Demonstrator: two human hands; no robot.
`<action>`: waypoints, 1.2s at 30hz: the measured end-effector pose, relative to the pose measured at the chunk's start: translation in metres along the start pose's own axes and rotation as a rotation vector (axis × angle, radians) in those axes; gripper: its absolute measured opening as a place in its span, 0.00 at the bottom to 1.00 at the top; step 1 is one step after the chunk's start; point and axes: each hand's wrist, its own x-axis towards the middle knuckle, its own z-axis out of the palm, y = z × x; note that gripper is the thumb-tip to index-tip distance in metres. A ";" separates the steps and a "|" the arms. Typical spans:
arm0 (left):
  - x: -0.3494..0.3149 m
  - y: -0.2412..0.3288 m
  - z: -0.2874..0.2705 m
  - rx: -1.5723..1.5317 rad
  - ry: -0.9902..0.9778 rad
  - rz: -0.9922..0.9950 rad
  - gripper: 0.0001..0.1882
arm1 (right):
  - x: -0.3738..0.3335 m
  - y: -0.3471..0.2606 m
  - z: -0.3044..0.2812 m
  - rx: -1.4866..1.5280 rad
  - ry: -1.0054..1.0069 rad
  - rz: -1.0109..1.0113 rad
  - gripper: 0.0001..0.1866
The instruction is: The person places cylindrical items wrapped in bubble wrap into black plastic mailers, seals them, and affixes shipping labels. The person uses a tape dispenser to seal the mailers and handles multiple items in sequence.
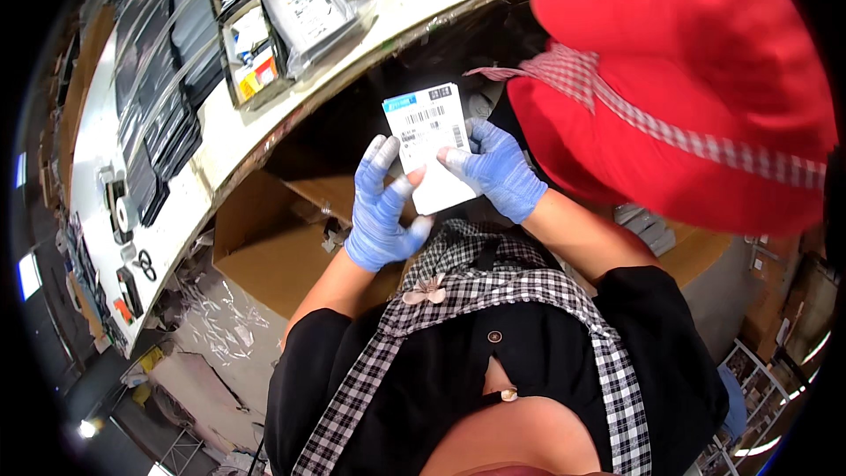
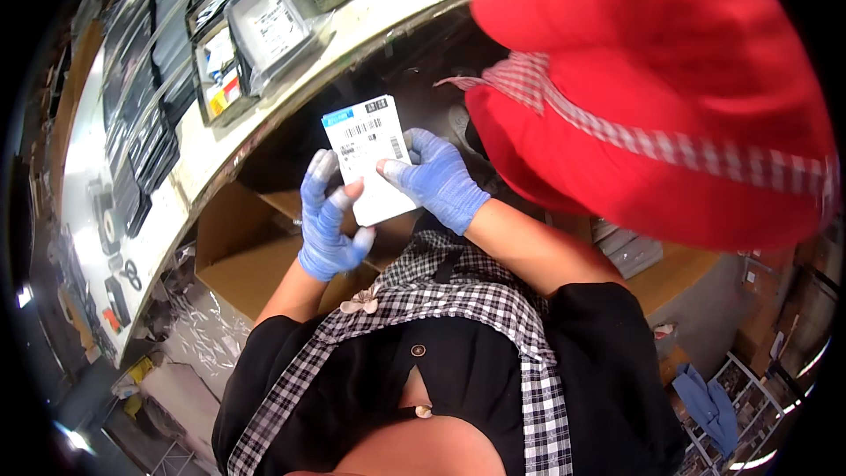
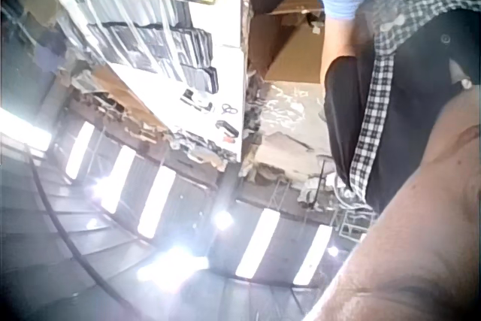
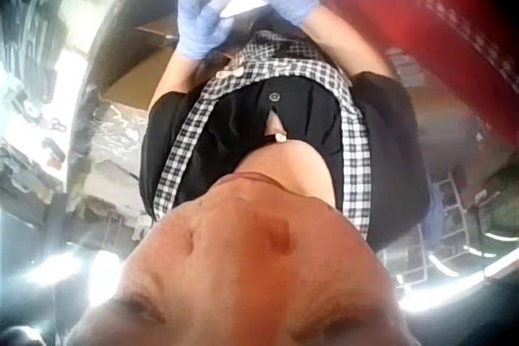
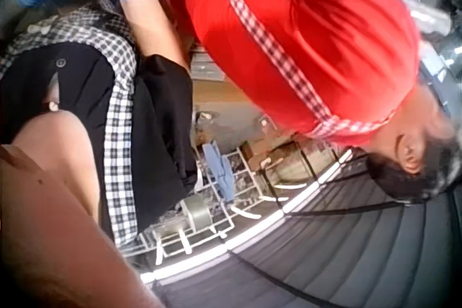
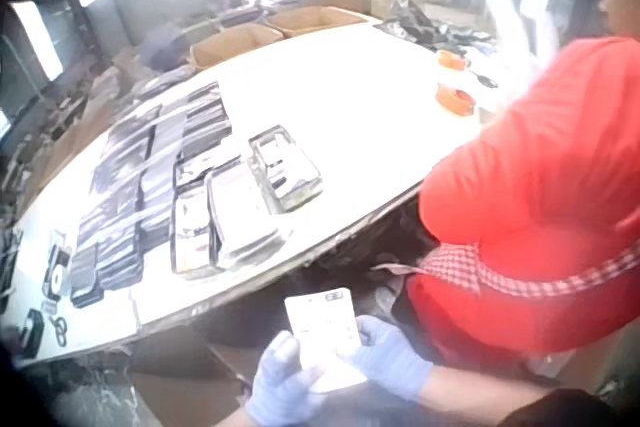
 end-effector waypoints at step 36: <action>-0.077 0.361 0.154 -1.057 -0.764 -0.824 0.21 | -0.460 0.132 -0.209 -0.575 0.953 -0.732 0.16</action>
